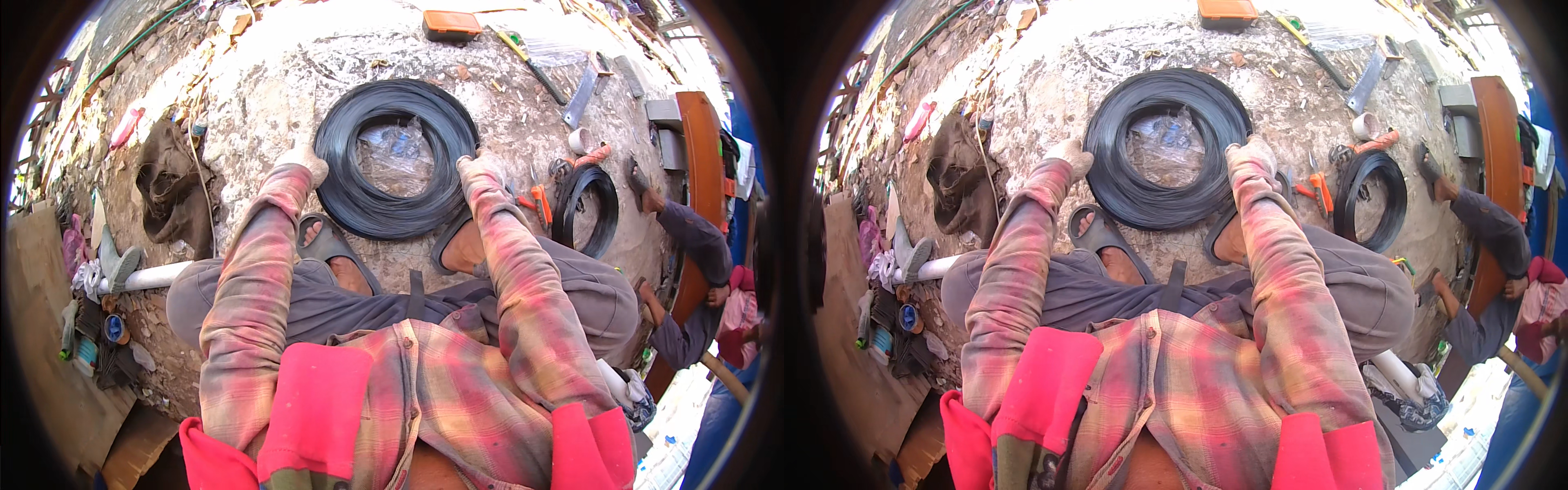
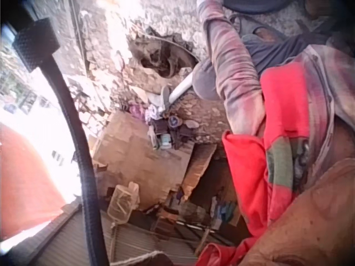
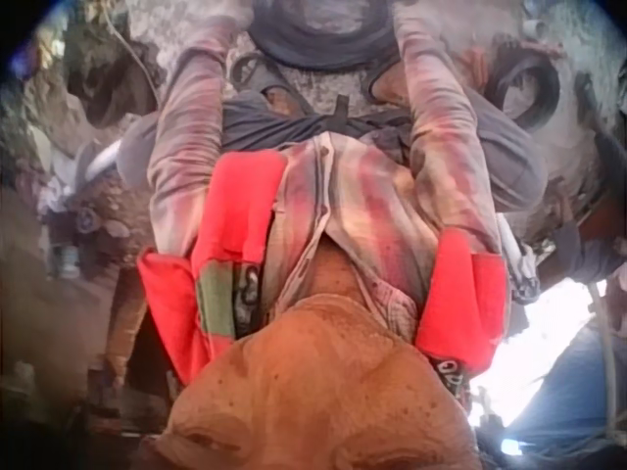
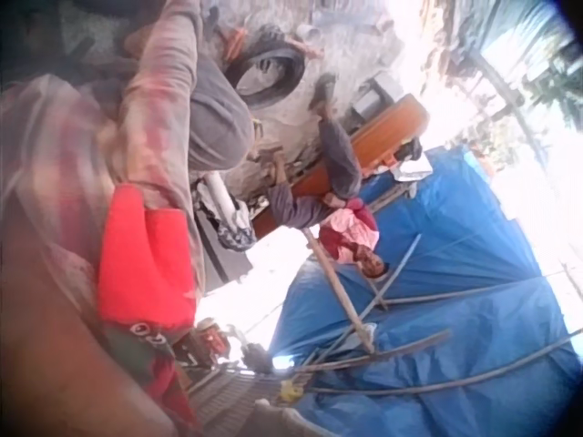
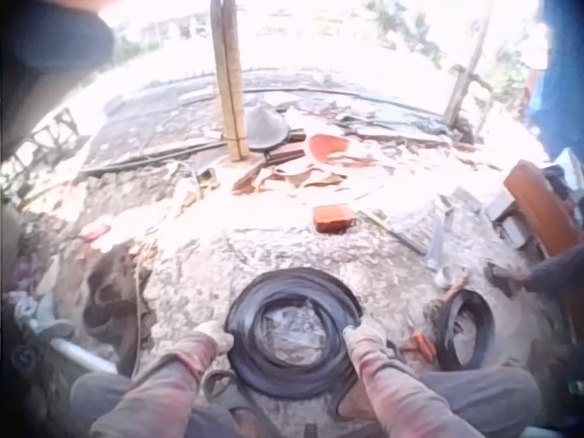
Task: The person prepares segments of black binding wire by pulling wire from a large coil, measuring it against a smaller guide coil, and cutting the wire with pliers while sitting on the ground.
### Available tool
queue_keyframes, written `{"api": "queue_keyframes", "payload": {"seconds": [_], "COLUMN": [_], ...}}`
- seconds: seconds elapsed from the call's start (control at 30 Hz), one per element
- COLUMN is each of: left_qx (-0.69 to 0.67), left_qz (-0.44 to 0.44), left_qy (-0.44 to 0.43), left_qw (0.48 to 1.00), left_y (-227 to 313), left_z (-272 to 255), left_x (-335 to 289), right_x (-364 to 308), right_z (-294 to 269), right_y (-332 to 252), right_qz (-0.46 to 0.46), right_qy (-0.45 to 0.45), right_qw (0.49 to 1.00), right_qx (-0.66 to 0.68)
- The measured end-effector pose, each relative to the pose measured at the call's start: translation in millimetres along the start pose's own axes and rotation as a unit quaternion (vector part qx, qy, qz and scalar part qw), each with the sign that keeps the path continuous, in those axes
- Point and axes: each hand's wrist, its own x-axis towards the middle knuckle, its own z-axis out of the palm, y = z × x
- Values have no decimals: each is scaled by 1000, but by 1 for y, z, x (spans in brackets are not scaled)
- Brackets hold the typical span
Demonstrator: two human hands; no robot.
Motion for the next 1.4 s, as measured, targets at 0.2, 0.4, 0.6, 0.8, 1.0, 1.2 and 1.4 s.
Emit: {"api": "queue_keyframes", "payload": {"seconds": [0.2, 0.4, 0.6, 0.8, 1.0, 1.2, 1.4], "left_qx": [-54, 9, 37, 34, 24, -6, 24], "left_qz": [-51, 9, -16, 8, 35, 47, 57], "left_qy": [-221, -177, -165, -97, -68, -58, -69], "left_qw": [972, 984, 985, 995, 997, 997, 996], "left_y": [-30, -18, -5, 14, 14, 19, 22], "left_z": [34, 25, 21, 14, 18, 15, 14], "left_x": [5, -5, -8, -15, -14, -19, -16], "right_x": [-13, -8, 16, -5, -33, -27, -15], "right_z": [-20, 0, 7, -20, -42, -36, -27], "right_y": [-24, -3, 20, -3, -24, -20, -13], "right_qz": [26, 10, -22, -48, -21, 8, 0], "right_qy": [-53, 1, -67, -56, -42, -28, -13], "right_qw": [998, 1000, 994, 997, 997, 999, 995], "right_qx": [-30, 20, 80, 5, -55, 46, 96]}}
